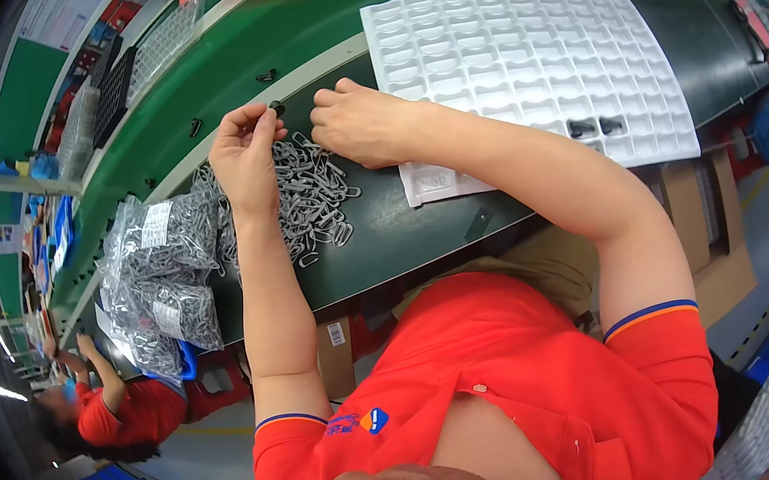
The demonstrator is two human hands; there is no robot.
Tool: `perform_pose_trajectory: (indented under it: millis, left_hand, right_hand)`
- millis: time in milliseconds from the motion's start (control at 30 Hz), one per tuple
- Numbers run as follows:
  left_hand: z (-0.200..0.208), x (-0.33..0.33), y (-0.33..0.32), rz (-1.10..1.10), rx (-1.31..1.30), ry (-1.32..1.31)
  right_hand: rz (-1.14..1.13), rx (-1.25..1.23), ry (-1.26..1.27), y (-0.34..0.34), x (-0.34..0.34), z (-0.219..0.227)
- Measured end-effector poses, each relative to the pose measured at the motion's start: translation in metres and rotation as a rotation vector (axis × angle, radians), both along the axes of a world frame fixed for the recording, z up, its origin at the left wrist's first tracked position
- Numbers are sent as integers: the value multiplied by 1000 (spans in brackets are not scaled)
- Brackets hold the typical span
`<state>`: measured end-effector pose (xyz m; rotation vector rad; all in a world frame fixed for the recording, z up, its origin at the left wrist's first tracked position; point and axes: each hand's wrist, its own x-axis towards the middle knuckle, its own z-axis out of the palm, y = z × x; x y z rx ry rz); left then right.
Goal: Manually sort small electronic components into a plastic grid tray.
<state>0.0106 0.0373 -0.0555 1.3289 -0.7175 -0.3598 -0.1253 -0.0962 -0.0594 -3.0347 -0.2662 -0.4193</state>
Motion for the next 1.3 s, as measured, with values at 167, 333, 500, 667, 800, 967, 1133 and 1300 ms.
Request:
perform_pose_trajectory:
  millis: [167,333,500,667,800,967,1133,1300]
  left_hand:
    - [-3,-4,0,-108,77,138]
    - [-1,-17,-3,-213,120,230]
    - [0,-24,-7,-256,93,236]
    - [-2,-25,-7,-262,118,224]
    - [1,-26,-5,-257,150,197]
    - [10,-24,1,-331,180,162]
    - [9,-12,4,-417,195,125]
    - [11,29,-40,-135,445,-534]
  right_hand:
    - [-129,873,-219,-3,-9,12]
    - [-214,1246,-334,-7,-6,2]
    - [-172,1038,-408,-12,-5,-7]
    - [-273,1155,-285,-9,-10,2]
    - [-300,1186,-240,-9,-9,0]
    - [-165,1349,-217,-16,-7,-9]
    - [-193,1166,-163,-14,-13,0]
    - [-273,513,-199,5,-35,1]
